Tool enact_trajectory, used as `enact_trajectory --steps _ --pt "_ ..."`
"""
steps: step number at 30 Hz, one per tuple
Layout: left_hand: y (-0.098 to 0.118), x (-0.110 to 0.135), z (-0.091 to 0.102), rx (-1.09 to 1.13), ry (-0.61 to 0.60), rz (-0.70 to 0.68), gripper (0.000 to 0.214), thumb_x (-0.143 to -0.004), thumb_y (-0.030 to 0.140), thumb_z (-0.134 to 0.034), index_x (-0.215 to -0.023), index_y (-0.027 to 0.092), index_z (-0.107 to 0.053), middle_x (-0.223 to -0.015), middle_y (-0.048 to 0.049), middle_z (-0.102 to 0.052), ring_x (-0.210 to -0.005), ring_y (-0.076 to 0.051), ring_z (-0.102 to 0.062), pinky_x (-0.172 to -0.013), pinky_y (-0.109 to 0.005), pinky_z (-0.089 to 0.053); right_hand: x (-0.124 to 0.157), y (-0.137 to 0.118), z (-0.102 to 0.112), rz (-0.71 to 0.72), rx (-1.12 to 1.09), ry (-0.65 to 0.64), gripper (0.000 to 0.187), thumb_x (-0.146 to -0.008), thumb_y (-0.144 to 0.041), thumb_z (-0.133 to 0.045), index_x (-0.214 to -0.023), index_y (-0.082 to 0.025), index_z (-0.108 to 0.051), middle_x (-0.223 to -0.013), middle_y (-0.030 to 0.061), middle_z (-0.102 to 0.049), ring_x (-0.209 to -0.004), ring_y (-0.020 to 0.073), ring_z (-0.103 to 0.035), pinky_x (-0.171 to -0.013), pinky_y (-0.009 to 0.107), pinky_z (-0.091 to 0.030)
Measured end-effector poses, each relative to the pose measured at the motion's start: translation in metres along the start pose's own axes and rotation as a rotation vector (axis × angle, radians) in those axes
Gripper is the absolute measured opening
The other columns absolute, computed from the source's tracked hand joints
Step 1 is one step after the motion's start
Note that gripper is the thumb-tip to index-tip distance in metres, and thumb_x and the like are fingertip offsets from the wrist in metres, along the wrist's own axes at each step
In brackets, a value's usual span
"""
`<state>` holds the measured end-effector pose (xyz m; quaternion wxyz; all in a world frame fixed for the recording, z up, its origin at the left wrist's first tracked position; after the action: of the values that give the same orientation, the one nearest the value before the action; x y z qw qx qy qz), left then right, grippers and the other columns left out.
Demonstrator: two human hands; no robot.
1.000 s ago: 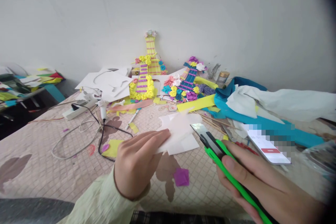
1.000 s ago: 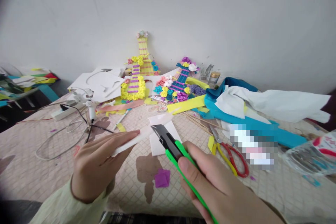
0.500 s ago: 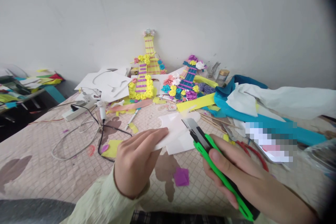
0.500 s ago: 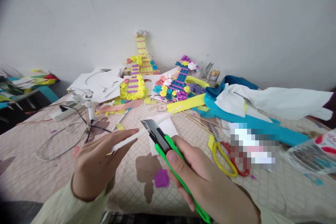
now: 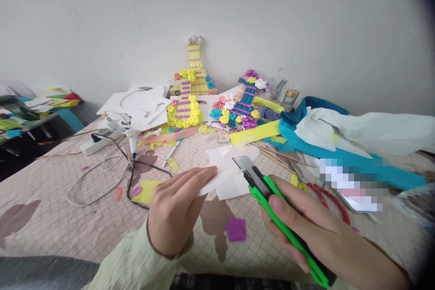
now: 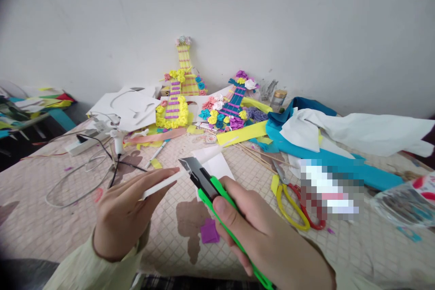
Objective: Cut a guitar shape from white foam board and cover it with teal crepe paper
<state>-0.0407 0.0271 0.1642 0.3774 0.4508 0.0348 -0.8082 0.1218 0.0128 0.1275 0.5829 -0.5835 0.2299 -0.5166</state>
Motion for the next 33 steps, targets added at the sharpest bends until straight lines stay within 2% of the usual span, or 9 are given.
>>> enact_trajectory --steps 3,9,13,19,23,33 --pt "-0.0045 0.0022 0.0011 0.007 0.026 0.038 0.034 -0.073 0.004 -0.054 -0.102 0.02 -0.059 -0.094 -0.001 -0.066 -0.083 -0.013 -0.062 -0.073 -0.022 -0.049 -0.0011 0.0001 -0.0027 0.01 -0.003 -0.051 0.038 -0.082 -0.057 -0.032 -0.081 -0.02 -0.041 -0.054 -0.0075 -0.039 -0.036 0.0028 -0.034 -0.033 0.014 -0.029" --pt "-0.0047 0.0028 -0.0011 0.008 0.014 0.024 0.032 -0.074 0.005 -0.053 -0.103 0.02 -0.058 -0.094 -0.0012 -0.067 -0.083 -0.013 -0.062 -0.074 -0.021 -0.048 -0.0015 0.0054 -0.0025 0.001 -0.025 0.005 0.039 -0.08 -0.058 -0.035 -0.078 -0.02 -0.042 -0.053 -0.0075 -0.039 -0.035 0.0024 -0.032 -0.032 0.014 -0.027" --pt "-0.0033 0.0027 -0.0022 0.025 -0.005 0.01 0.031 -0.075 0.005 -0.053 -0.103 0.017 -0.058 -0.095 -0.0027 -0.066 -0.085 -0.012 -0.062 -0.075 -0.019 -0.047 -0.0028 0.0027 -0.0048 0.006 -0.048 -0.043 0.037 -0.081 -0.056 -0.035 -0.079 -0.02 -0.042 -0.053 -0.0078 -0.039 -0.035 0.0019 -0.032 -0.033 0.013 -0.028" --pt "-0.0099 0.0052 -0.0019 0.036 0.021 0.059 0.032 -0.073 0.005 -0.056 -0.102 0.018 -0.059 -0.093 -0.0019 -0.066 -0.084 -0.012 -0.061 -0.075 -0.019 -0.046 -0.0037 0.0015 -0.0053 0.013 -0.007 -0.101 0.035 -0.084 -0.053 -0.033 -0.078 -0.02 -0.041 -0.055 -0.0075 -0.039 -0.036 0.0019 -0.033 -0.035 0.014 -0.028" --pt "-0.0066 0.0054 -0.0031 0.015 0.026 0.027 0.03 -0.075 0.006 -0.055 -0.102 0.018 -0.058 -0.093 -0.0021 -0.066 -0.084 -0.011 -0.061 -0.075 -0.018 -0.046 -0.004 0.001 -0.0077 0.015 0.009 -0.117 0.034 -0.085 -0.052 -0.031 -0.078 -0.02 -0.04 -0.055 -0.0077 -0.038 -0.037 0.0016 -0.033 -0.035 0.014 -0.028" --pt "-0.0112 0.0057 -0.0022 0.028 0.036 0.071 0.033 -0.072 0.003 -0.056 -0.101 0.019 -0.059 -0.092 -0.0005 -0.066 -0.082 -0.01 -0.062 -0.075 -0.016 -0.046 -0.0035 0.0034 -0.0081 0.017 0.082 -0.089 0.033 -0.085 -0.051 -0.031 -0.077 -0.02 -0.039 -0.056 -0.0074 -0.038 -0.039 0.0024 -0.034 -0.038 0.014 -0.032"
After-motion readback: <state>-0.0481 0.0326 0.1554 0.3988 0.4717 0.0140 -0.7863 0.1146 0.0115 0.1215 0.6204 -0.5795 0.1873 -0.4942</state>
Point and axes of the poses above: each hand's wrist, its own x-axis away from the middle knuckle, its own z-axis out of the back of the hand, y = z × x, the point moved 7 cm from there along -x, towards the middle knuckle
